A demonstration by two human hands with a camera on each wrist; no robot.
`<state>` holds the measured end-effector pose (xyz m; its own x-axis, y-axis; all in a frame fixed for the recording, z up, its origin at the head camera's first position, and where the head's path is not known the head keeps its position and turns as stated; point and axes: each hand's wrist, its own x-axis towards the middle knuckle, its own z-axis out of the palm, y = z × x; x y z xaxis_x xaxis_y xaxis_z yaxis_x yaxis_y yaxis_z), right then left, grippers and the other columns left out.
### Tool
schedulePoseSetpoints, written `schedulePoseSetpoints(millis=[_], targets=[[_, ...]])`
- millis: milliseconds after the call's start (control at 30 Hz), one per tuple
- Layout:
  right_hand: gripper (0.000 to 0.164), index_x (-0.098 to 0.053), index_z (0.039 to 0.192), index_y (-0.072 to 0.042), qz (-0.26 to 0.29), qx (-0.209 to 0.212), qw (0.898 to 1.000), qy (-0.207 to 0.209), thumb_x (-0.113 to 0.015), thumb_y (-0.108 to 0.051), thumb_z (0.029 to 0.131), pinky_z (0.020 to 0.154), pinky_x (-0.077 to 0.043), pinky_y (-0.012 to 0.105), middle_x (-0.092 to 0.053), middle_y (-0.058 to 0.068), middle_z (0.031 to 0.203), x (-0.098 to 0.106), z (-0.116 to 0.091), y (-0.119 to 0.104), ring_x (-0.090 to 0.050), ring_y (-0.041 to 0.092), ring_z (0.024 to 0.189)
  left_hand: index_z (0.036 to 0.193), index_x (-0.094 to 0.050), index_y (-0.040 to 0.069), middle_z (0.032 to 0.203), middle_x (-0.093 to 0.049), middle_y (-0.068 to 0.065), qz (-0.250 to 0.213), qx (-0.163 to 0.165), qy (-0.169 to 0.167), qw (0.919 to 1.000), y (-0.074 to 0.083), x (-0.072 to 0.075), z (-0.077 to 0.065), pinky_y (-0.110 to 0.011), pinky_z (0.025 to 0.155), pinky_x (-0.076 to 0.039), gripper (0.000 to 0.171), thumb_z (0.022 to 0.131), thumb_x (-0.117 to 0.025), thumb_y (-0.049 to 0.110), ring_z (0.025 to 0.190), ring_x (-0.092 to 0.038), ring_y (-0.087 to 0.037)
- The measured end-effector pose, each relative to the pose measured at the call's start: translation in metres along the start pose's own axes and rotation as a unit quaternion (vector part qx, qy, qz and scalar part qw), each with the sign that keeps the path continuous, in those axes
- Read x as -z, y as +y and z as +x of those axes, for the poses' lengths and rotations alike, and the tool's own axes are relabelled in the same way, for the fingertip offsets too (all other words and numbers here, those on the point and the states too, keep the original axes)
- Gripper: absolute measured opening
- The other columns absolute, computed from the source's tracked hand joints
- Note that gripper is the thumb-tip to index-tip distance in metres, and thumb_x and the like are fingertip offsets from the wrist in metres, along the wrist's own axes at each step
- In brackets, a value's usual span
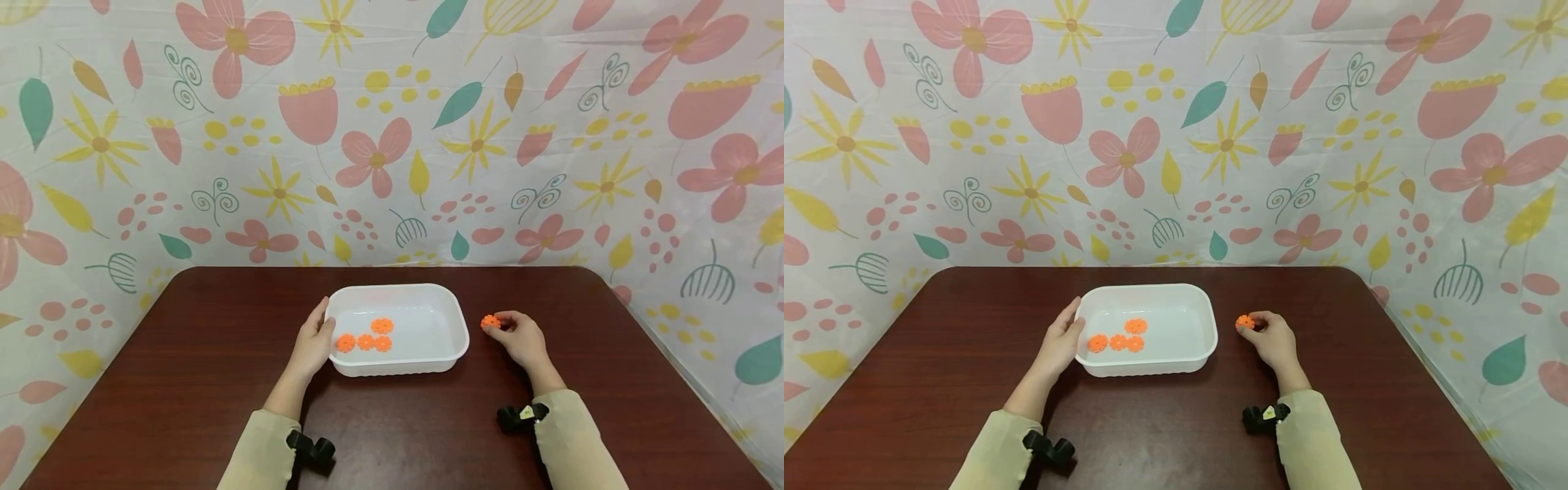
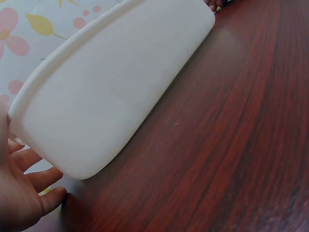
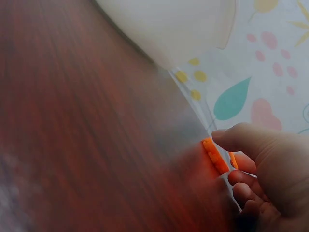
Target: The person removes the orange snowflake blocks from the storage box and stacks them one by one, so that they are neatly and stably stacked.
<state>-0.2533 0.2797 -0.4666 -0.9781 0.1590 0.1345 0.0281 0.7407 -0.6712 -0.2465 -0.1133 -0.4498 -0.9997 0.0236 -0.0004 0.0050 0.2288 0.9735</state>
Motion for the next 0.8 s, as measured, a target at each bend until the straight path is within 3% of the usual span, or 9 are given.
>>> schedulePoseSetpoints(millis=[500, 800], targets=[[0.048, -0.062, 0.118, 0.001, -0.025, 0.005, 1.0, -0.008, -0.071, -0.032, 0.084, 0.08, -0.046, 0.042, -0.064, 0.019, 0.109, -0.0007, 0.002, -0.0008, -0.057, 0.028, 0.091, 0.151, -0.024, 0.012, 0.154, -0.028, -0.014, 0.006, -0.004, 0.001, 1.0, 0.0005, -0.0003, 0.0002, -0.05, 0.113, -0.027, 0.052, 0.101, -0.039, 0.02, 0.14, -0.029, -0.032], [0.048, -0.062, 0.119, 0.0, -0.023, -0.002, 1.0, -0.013, -0.072, -0.031, 0.083, 0.08, -0.046, 0.041, -0.064, 0.019, 0.11, -0.0009, 0.0025, -0.0018, -0.057, 0.028, 0.091, 0.151, -0.024, 0.014, 0.155, -0.027, -0.012, 0.006, 0.002, 0.001, 1.0, 0.0016, -0.0001, -0.0014, -0.049, 0.113, -0.026, 0.053, 0.101, -0.039, 0.022, 0.141, -0.028, -0.03]])
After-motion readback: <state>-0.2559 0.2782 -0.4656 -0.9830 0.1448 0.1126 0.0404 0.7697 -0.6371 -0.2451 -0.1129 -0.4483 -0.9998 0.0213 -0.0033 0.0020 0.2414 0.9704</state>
